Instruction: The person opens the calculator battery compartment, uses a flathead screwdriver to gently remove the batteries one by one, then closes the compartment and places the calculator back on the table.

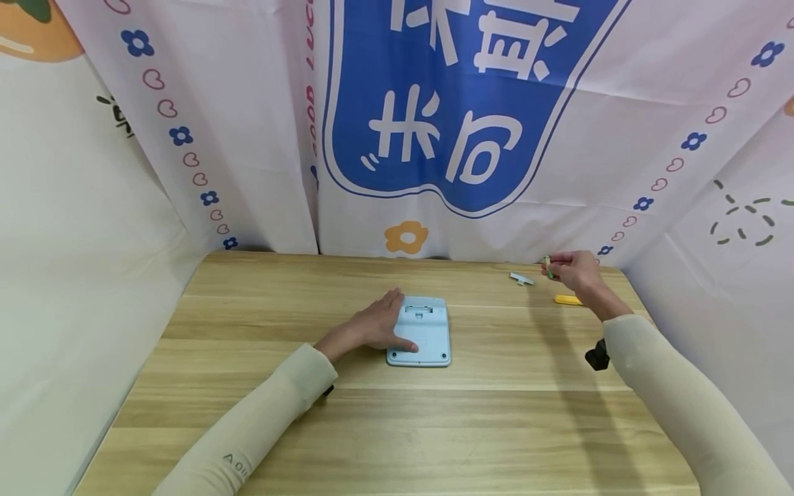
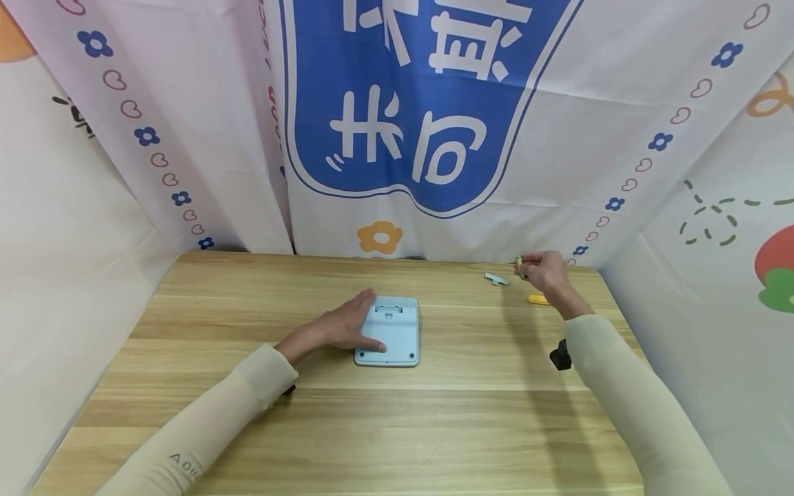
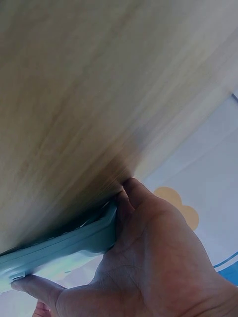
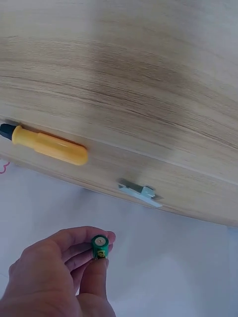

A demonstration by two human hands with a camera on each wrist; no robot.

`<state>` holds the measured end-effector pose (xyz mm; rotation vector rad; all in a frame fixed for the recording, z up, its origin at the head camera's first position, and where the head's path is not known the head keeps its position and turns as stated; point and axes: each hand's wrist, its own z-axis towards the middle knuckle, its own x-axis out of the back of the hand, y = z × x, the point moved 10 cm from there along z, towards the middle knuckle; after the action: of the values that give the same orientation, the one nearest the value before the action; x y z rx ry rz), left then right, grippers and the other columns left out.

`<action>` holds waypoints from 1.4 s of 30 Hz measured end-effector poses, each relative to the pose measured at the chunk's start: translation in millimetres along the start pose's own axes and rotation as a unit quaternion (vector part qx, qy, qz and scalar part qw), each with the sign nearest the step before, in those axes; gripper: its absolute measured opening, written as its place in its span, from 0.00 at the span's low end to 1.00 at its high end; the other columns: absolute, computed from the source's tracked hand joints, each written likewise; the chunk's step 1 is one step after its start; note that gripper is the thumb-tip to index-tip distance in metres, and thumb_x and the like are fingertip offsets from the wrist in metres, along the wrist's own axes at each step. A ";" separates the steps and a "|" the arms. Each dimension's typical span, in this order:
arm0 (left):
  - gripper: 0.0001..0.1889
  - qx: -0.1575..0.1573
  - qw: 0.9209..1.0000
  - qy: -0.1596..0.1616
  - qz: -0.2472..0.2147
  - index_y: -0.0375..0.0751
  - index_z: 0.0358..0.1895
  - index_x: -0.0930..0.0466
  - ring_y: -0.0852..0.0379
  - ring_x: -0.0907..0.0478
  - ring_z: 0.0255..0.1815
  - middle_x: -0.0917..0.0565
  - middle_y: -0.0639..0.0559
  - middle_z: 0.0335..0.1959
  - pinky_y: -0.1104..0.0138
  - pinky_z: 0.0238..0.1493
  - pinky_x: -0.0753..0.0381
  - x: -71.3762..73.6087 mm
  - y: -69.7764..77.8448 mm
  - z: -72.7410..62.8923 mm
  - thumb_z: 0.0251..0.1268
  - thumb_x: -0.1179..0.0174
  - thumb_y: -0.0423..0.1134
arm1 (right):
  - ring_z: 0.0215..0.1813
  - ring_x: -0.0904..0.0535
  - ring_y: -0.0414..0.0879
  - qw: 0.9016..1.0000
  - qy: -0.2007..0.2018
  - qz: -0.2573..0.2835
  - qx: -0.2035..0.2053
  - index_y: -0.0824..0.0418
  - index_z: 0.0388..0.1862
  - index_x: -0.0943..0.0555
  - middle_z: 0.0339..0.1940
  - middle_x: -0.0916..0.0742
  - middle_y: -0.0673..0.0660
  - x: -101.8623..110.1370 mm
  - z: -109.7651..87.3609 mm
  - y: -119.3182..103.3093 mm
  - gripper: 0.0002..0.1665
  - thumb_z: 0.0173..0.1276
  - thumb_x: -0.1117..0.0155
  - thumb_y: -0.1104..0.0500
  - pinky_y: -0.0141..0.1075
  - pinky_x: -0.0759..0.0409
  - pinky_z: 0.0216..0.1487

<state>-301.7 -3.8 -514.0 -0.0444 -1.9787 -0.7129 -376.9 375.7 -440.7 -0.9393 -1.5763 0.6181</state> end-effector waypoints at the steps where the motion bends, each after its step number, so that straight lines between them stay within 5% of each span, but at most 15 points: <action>1: 0.66 0.000 1.000 0.000 0.000 0.34 0.87 0.63 0.41 0.56 0.89 0.58 0.37 0.89 0.44 0.84 0.46 -0.1 0.0 -0.1 0.64 0.30 0.68 | 0.46 0.12 0.38 1.000 0.005 -0.013 0.006 0.80 0.72 0.29 0.65 0.19 0.79 1.7 0.4 -0.5 0.24 0.84 0.47 0.67 0.24 0.14 0.43; 5: 0.65 -0.004 1.000 0.000 -0.003 0.34 0.86 0.62 0.41 0.57 0.89 0.58 0.37 0.89 0.45 0.84 0.47 0.4 1.4 -0.2 0.64 0.30 0.67 | 0.37 0.15 0.32 0.997 0.025 -0.061 0.030 0.81 0.68 0.25 0.61 0.16 0.78 7.9 2.9 -1.6 0.22 0.82 0.44 0.67 0.23 0.15 0.38; 12: 0.65 -0.004 1.000 -0.001 0.001 0.33 0.86 0.62 0.42 0.57 0.89 0.58 0.37 0.88 0.47 0.85 0.48 0.8 2.1 -0.5 0.65 0.30 0.67 | 0.51 0.11 0.66 0.985 0.055 -0.145 0.077 0.80 0.60 0.19 0.53 0.12 0.77 14.4 6.3 -3.1 0.18 0.79 0.38 0.68 0.23 0.19 0.31; 16: 0.65 -0.002 1.000 -0.003 -0.001 0.33 0.86 0.63 0.43 0.58 0.89 0.58 0.37 0.89 0.48 0.85 0.49 -0.1 0.7 -0.4 0.64 0.30 0.67 | 0.48 0.11 0.68 0.976 0.064 -0.179 0.105 0.81 0.57 0.18 0.50 0.11 0.76 16.5 7.1 -4.4 0.17 0.77 0.36 0.68 0.28 0.18 0.32; 24: 0.66 0.001 1.000 0.000 0.000 0.34 0.87 0.63 0.42 0.57 0.89 0.58 0.37 0.89 0.45 0.85 0.48 1.1 -0.1 -1.0 0.64 0.30 0.68 | 0.46 0.13 0.68 0.958 0.070 -0.239 0.146 0.81 0.55 0.16 0.47 0.11 0.77 16.1 8.7 -6.4 0.16 0.74 0.35 0.69 0.59 0.14 0.49; 32: 0.66 0.001 1.000 0.002 0.003 0.34 0.87 0.62 0.42 0.57 0.89 0.58 0.38 0.89 0.45 0.85 0.47 1.3 0.2 -0.6 0.63 0.30 0.69 | 0.45 0.13 0.67 0.948 0.070 -0.276 0.145 0.79 0.52 0.14 0.44 0.10 0.74 16.3 12.0 0.4 0.14 0.73 0.36 0.70 0.62 0.18 0.52; 36: 0.66 0.002 1.000 0.002 0.005 0.34 0.87 0.62 0.42 0.57 0.89 0.58 0.38 0.89 0.44 0.84 0.47 0.6 -0.4 0.2 0.63 0.30 0.69 | 0.43 0.15 0.66 0.945 0.057 -0.287 0.145 0.79 0.52 0.14 0.43 0.10 0.74 14.2 15.4 5.2 0.14 0.73 0.37 0.71 0.71 0.34 0.71; 39: 0.66 0.003 1.000 0.000 0.005 0.34 0.87 0.63 0.42 0.57 0.89 0.59 0.38 0.89 0.45 0.84 0.47 -0.1 -0.7 0.5 0.63 0.31 0.69 | 0.43 0.16 0.67 0.944 0.048 -0.294 0.141 0.79 0.53 0.15 0.44 0.10 0.75 11.6 17.9 9.4 0.14 0.73 0.37 0.72 0.76 0.51 0.76; 42: 0.66 0.003 1.000 0.000 0.005 0.34 0.87 0.63 0.42 0.57 0.89 0.59 0.38 0.89 0.45 0.85 0.47 -0.2 -0.6 0.4 0.64 0.31 0.69 | 0.45 0.16 0.67 0.943 0.042 -0.302 0.135 0.79 0.55 0.16 0.47 0.11 0.75 9.3 20.1 14.0 0.15 0.73 0.37 0.72 0.74 0.45 0.74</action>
<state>-302.2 -4.0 -514.6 -0.0511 -1.9784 -0.7001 -393.4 393.1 -451.2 -0.2428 -1.5481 0.3352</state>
